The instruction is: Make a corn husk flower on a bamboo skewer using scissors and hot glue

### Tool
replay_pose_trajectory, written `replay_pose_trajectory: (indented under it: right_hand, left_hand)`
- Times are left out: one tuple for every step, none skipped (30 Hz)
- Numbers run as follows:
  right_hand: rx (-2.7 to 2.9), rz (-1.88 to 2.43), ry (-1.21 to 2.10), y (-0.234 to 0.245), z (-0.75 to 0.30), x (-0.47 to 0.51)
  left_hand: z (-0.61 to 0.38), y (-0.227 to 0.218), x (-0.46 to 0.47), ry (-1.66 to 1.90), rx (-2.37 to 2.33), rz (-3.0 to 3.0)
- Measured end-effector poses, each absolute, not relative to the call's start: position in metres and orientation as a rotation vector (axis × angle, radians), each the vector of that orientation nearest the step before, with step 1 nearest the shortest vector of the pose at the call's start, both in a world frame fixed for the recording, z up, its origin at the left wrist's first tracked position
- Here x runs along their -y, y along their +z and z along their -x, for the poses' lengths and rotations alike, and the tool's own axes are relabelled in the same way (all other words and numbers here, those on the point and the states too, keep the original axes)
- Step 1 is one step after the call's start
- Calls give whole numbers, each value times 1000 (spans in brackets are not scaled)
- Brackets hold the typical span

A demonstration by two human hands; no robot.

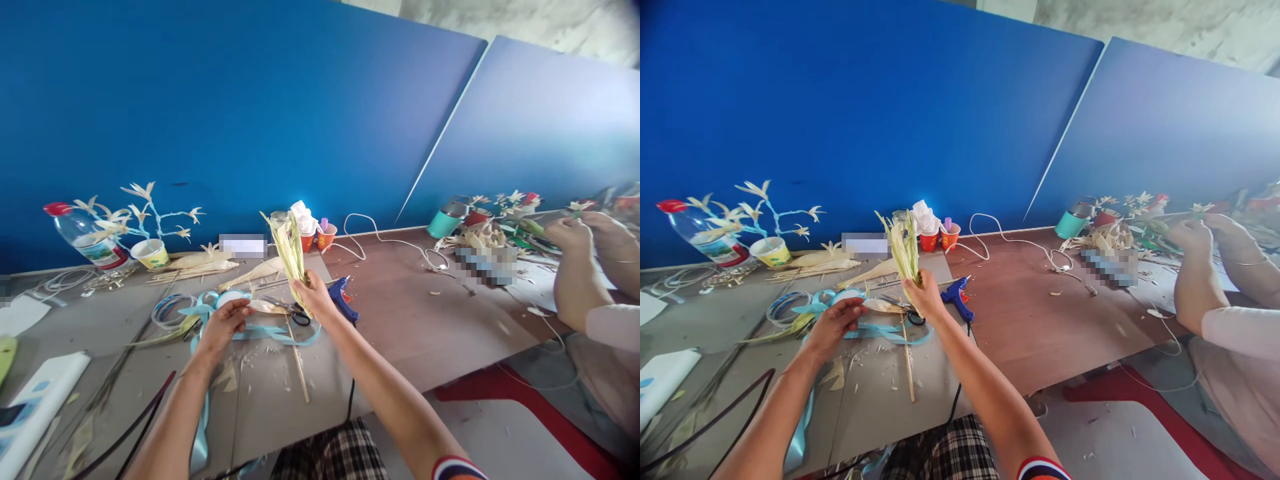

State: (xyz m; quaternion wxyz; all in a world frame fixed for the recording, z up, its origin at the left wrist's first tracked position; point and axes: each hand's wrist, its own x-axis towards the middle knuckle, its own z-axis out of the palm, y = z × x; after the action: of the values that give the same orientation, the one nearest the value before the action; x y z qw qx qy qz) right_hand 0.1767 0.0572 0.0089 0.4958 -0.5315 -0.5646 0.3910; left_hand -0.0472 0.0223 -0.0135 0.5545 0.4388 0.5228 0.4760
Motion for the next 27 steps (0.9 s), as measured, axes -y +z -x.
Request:
replay_pose_trajectory:
  right_hand:
    - [1424,1336,864,9,-179,-62]
    - [1479,1383,776,9,-181,-67]
    - [1528,1430,693,10,-184,-72]
    - [1569,1482,625,11,-186,-78]
    - [1599,1538,574,11,-189,-84]
    - [1617,1600,537,12,-190,-89]
    - [1627,1662,508,11,-192,-94]
    - [1631,1720,482,9,-192,-99]
    - [1637,1767,453,7,-192,-103]
    - [1653,1799,418,5,-192,-106]
    - [1674,1820,375,2,-191,-108]
    - [1697,1835,326,0,-190,-109]
    - [1714,1843,271,-2,-188,-109]
    - [1721,1845,208,-2,-185,-108]
    - [1717,1834,140,-2,-183,-106]
    - [1702,1808,75,0,-180,-105]
    - [1690,1763,25,3,-177,-103]
    - [1698,1705,6,6,-174,-102]
    - [1725,1646,26,9,-171,-102]
    - [1764,1594,78,11,-169,-103]
    - [1808,1551,145,13,-167,-104]
    - [1842,1516,208,14,-165,-106]
    - [1859,1481,250,14,-163,-109]
    - [1851,1444,265,13,-162,-111]
    - [1826,1404,262,11,-161,-113]
    - [1797,1364,256,9,-160,-114]
    - [1774,1332,257,7,-159,-115]
  left_hand:
    - [48,-15,-23,1122,-1233,-1047]
    - [48,-16,-24,1122,-1225,-1056]
    - [49,-17,-24,1129,-1217,-1060]
    - [50,-17,-24,1138,-1209,-1059]
    - [50,-18,-24,1146,-1203,-1055]
    - [50,-18,-24,1150,-1201,-1051]
    - [50,-17,-24,1152,-1203,-1050]
    - [50,-17,-23,1150,-1207,-1055]
    - [50,-17,-23,1146,-1213,-1066]
    - [50,-17,-22,1142,-1221,-1082]
    - [49,-16,-22,1137,-1231,-1101]
    - [49,-16,-21,1132,-1244,-1122]
    - [48,-16,-21,1126,-1258,-1141]
    - [48,-16,-20,1120,-1273,-1154]
    - [47,-16,-20,1114,-1287,-1161]
    - [47,-16,-20,1110,-1296,-1162]
    - [46,-16,-20,1108,-1301,-1159]
    - [46,-16,-21,1110,-1304,-1156]
    - [46,-16,-21,1114,-1306,-1154]
    - [45,-17,-21,1119,-1310,-1155]
    - [45,-17,-22,1121,-1317,-1161]
    - [44,-17,-22,1120,-1329,-1171]
    - [44,-17,-22,1113,-1345,-1185]
    - [43,-17,-22,1103,-1365,-1201]
    - [41,-17,-22,1093,-1384,-1217]
    - [40,-16,-21,1081,-1404,-1233]
    - [39,-16,-21,1077,-1420,-1244]
